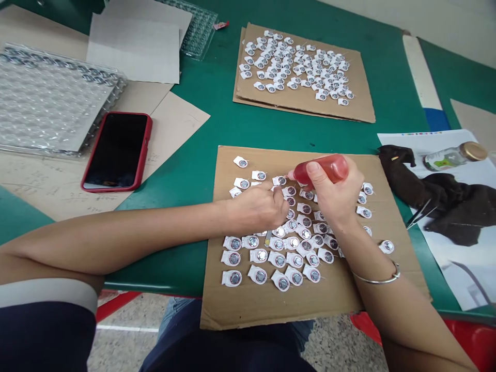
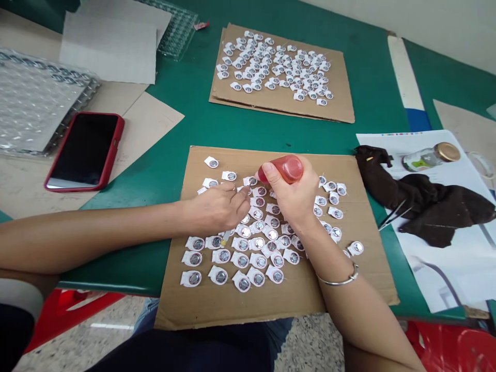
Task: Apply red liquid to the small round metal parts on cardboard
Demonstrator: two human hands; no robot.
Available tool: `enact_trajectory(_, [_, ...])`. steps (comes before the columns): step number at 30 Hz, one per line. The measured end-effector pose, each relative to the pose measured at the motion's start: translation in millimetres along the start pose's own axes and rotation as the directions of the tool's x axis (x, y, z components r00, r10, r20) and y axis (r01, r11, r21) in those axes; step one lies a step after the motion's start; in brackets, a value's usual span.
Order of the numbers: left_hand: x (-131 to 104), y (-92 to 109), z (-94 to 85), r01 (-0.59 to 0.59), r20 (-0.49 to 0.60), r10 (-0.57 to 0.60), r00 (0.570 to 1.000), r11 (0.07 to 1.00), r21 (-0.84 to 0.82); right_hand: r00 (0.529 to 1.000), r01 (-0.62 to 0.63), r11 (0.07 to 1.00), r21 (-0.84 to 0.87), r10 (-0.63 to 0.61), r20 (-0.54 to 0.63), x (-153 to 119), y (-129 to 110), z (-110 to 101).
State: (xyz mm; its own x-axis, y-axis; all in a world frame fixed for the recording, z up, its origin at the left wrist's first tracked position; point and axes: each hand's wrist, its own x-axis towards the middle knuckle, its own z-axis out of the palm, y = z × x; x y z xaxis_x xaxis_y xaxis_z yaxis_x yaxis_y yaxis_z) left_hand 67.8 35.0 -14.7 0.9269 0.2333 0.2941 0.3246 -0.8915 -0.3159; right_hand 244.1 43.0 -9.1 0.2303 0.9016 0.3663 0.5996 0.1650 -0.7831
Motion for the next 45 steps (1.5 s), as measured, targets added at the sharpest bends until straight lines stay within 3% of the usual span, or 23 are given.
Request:
enact_trajectory(11, [1, -2, -2.6, 0.005, 0.072, -0.001, 0.997, 0.999, -0.052, 0.999, -0.034, 0.999, 0.037, 0.033, 0.024, 2, 3, 1])
enact_trajectory(24, [2, -3, -3.6, 0.012, 0.078, -0.008, 0.997, 0.998, -0.054, 0.998, 0.039, 0.991, -0.130, -0.044, -0.040, 5, 1, -3])
enact_trajectory(32, [-1, -7, -1.7, 0.052, 0.065, -0.045, 0.997, 0.991, -0.126, 0.999, 0.031, 0.996, -0.088, -0.028, 0.041, 1, 2, -2])
enact_trajectory(38, [-3, -14, -2.2, 0.115, 0.017, -0.113, 0.993, 0.978, -0.174, 0.998, 0.053, 0.998, -0.042, -0.055, -0.044, 0, 5, -6])
enact_trajectory(45, [-4, -17, -1.1, 0.141, 0.032, -0.138, 0.990, 0.968, -0.205, 0.997, 0.053, 0.995, -0.088, -0.058, -0.053, 1, 3, -7])
